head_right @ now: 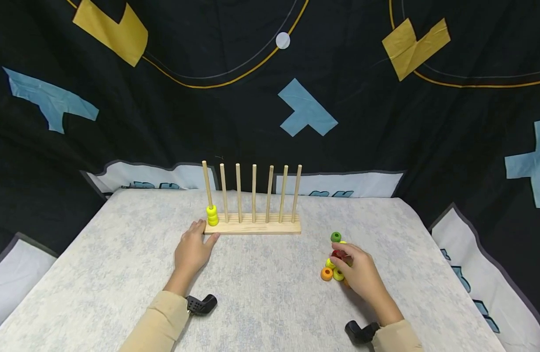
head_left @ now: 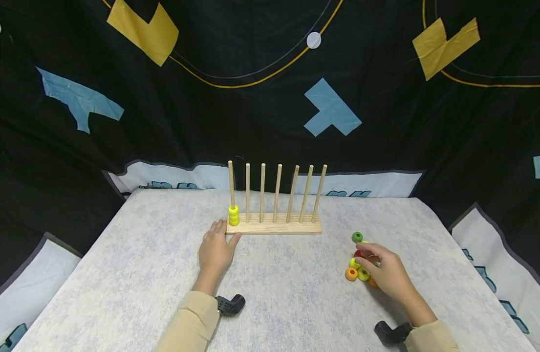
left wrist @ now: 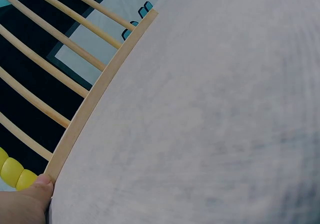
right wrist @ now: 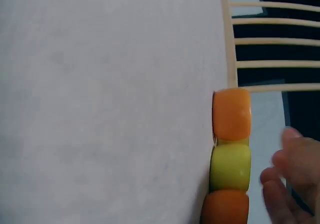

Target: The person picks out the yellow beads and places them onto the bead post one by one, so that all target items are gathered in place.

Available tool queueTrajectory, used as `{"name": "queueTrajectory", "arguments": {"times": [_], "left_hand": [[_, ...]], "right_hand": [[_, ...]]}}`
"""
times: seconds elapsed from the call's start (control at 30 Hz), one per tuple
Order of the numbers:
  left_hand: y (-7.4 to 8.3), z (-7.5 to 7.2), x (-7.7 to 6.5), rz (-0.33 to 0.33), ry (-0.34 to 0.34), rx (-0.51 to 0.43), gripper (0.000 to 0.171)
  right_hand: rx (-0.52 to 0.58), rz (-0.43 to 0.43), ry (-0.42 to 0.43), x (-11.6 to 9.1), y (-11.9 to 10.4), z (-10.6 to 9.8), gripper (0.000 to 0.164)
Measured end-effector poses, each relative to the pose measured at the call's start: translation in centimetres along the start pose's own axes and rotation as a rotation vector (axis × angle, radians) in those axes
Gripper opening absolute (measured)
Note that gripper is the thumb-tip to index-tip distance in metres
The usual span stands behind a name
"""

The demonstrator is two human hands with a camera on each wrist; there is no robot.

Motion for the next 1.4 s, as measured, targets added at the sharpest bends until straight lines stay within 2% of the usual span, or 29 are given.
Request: {"name": "queueTrajectory", "arguments": {"times": [0.17,0.37,0.63,1.03,1.4], "left_hand": [[0.1,-0.1,0.0,-0.003,-0.002,0.001,0.069],[0.3,-0.2,-0.1,-0.002,-0.003,-0.006,0.069],[0.1,-0.1,-0.2,-0.004,-0.001,-0.01,0.069],[0.0,0.2,0.0,-0.004,0.003,-0.009,0.07],[0.2,-0.1,-0.1,-0.016,-0.012,-0.011,0.069]], "right_hand": [[-0.064,0.028,-0.043,-0.5,0.9,-0.2,0.04],[-0.091,0.05,-0.086,-0.5,0.6,-0.1,0.036],[-0.14,-0.007,-0.094,0.2,0.3,0.1,0.031],[-0.167,-0.033,-0.125,1.3,0.2,0.5,0.029],[-0.098,0.092,-0.28,1.7,-0.1,-0.3,0.033]]}}
Point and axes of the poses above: each hand's wrist, its own x-axis towards the middle knuckle, its own z-axis out of the palm, y = z × x, the point moved 2 cm from there along x, towards the middle knuckle, and after that the axes turned 6 degrees about x, right-handed, at the moved point
